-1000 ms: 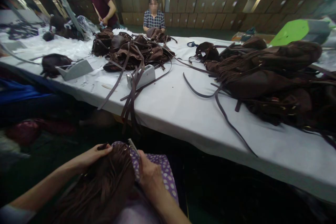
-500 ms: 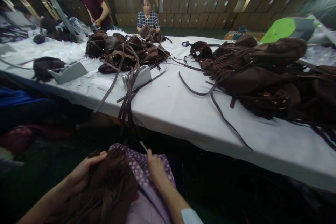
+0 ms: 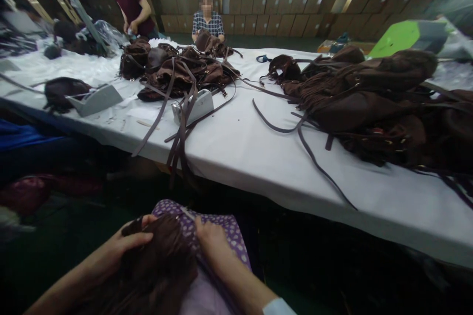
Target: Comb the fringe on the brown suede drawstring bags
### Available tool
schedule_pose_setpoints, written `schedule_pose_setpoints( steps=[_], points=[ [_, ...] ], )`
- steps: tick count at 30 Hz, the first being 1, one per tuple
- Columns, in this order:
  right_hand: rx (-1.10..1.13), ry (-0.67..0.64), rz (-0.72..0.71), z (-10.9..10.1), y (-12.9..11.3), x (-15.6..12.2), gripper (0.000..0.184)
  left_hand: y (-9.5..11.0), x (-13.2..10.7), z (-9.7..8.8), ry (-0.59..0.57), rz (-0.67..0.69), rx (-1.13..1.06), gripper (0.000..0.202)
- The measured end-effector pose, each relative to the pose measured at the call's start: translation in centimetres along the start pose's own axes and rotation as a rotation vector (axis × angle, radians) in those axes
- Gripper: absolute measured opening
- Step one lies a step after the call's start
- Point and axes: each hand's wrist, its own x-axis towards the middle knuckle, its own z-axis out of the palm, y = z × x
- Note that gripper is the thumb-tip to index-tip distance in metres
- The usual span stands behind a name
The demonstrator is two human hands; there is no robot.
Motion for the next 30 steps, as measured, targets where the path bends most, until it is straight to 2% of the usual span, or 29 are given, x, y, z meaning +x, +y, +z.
schedule_pose_setpoints(
  steps=[3,5,6,8,11,13,15,19,21,22,24,26,28,29,30],
  points=[
    [-0.056,-0.042,0.147,-1.1,2.2,0.2,0.041,0.1,-1.0,-0.7,0.035,0.047,0.015,0.055],
    [-0.037,-0.018,0.196,-2.5,2.5,-0.5,0.041,0.2,-1.2,-0.9,0.089,0.061,0.002,0.052],
    [0.008,0.012,0.173,-3.3,2.0,-1.1,0.040,0.2,-1.2,-0.9,0.095,0.062,-0.003,0.050],
    [0.140,0.044,-0.005,-4.9,0.1,-2.1,0.037,0.1,-0.9,-0.6,0.062,0.067,0.020,0.046],
    [0.226,-0.013,-0.321,-6.5,-3.5,-2.8,0.028,0.1,-0.4,0.0,-0.036,0.114,0.141,0.037],
    [0.164,-0.054,-0.360,-6.4,-4.4,-2.5,0.026,0.2,-0.3,0.1,-0.065,0.144,0.214,0.030],
    [0.037,-0.084,-0.288,-5.6,-3.2,-2.2,0.031,0.5,-0.6,-0.3,-0.008,0.168,0.193,0.029],
    [-0.218,-0.193,-0.033,-4.0,3.1,-2.7,0.040,1.3,-1.8,-1.7,0.198,0.151,-0.055,0.039],
    [-0.215,-0.166,0.083,-4.5,5.0,-3.2,0.038,1.4,-2.2,-1.9,0.229,0.128,-0.123,0.042],
    [-0.166,-0.115,0.119,-5.0,4.9,-3.4,0.038,1.3,-2.2,-1.8,0.234,0.121,-0.140,0.044],
    [-0.004,0.009,0.083,-6.4,3.0,-3.6,0.038,1.0,-2.2,-1.1,0.266,0.089,-0.166,0.050],
    [0.140,0.060,-0.130,-7.3,-0.3,-3.4,0.032,0.7,-2.0,-0.1,0.304,0.098,-0.181,0.052],
    [0.134,0.012,-0.321,-7.3,-3.0,-3.0,0.026,0.5,-2.1,0.4,0.301,0.160,-0.185,0.048],
    [0.084,-0.033,-0.332,-7.0,-3.6,-2.8,0.026,0.5,-2.2,0.3,0.278,0.195,-0.186,0.045],
    [0.016,-0.078,-0.283,-6.6,-3.5,-2.6,0.027,0.6,-2.4,0.0,0.264,0.227,-0.190,0.042]
  ],
)
